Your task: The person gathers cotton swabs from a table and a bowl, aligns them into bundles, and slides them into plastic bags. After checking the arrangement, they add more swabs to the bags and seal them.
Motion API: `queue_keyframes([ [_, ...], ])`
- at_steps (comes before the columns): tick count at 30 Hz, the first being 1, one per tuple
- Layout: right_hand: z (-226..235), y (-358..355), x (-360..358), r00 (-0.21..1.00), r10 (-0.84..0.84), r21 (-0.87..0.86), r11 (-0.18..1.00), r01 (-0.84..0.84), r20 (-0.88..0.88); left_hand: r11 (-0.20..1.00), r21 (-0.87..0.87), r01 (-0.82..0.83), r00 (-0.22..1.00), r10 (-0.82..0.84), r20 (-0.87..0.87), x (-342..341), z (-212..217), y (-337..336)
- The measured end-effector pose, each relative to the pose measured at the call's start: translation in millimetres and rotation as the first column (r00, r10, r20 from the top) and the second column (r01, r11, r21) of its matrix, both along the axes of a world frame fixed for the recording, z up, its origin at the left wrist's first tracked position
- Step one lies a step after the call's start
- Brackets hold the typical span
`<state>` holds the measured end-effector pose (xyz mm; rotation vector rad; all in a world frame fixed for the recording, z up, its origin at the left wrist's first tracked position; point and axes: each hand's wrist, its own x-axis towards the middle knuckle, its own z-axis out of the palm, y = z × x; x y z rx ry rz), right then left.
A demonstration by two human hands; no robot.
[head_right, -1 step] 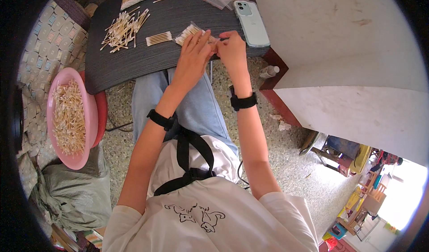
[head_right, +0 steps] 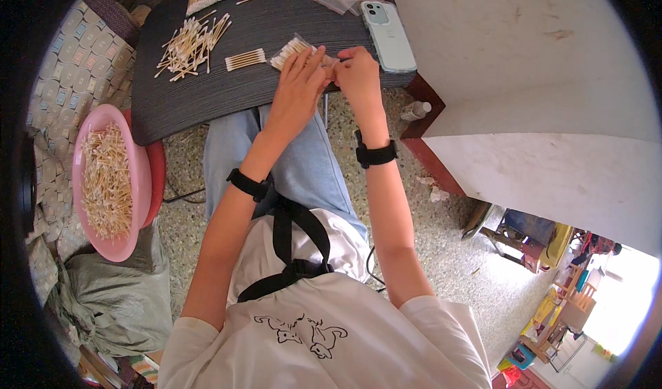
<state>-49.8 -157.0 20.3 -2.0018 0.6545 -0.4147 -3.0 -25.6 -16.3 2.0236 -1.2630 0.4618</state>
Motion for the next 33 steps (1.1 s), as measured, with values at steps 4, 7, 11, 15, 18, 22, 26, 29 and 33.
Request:
queue_keyframes([
  [4,-8,0,4,0.997,0.071,-0.122,0.990,-0.072,-0.010,0.999,0.031,-0.016,1.000,0.017,-0.005,-1,0,0],
  [7,-9,5,-4,0.997,0.078,-0.286,0.956,-0.068,0.021,0.998,0.048,-0.028,1.000,0.028,0.000,-1,1,1],
  [11,-3,-7,-19,0.955,0.250,-0.221,0.952,-0.213,0.158,1.000,0.024,-0.012,0.999,0.013,-0.036,0,5,3],
  [15,0,-26,-20,0.882,0.447,-0.244,0.881,-0.405,0.148,0.999,-0.005,0.032,0.997,-0.032,-0.074,3,5,5],
  [18,0,-31,-18,0.887,0.443,-0.204,0.888,-0.412,0.134,0.999,-0.010,0.045,0.996,-0.046,-0.082,4,4,5],
  [22,0,-32,-8,0.896,0.427,-0.250,0.887,-0.388,0.122,0.998,-0.009,0.058,0.994,-0.059,-0.091,4,4,5],
  [26,-2,-26,-2,0.933,0.359,-0.254,0.902,-0.350,-0.010,0.998,0.000,0.069,0.992,-0.069,-0.105,5,6,6],
  [29,-3,-24,-3,0.927,0.369,-0.212,0.913,-0.349,0.062,0.998,0.003,0.069,0.992,-0.069,-0.102,7,6,8],
  [33,-7,-26,-4,0.894,0.386,-0.248,0.911,-0.330,0.228,0.997,-0.012,0.072,0.991,-0.073,-0.116,6,5,6],
])
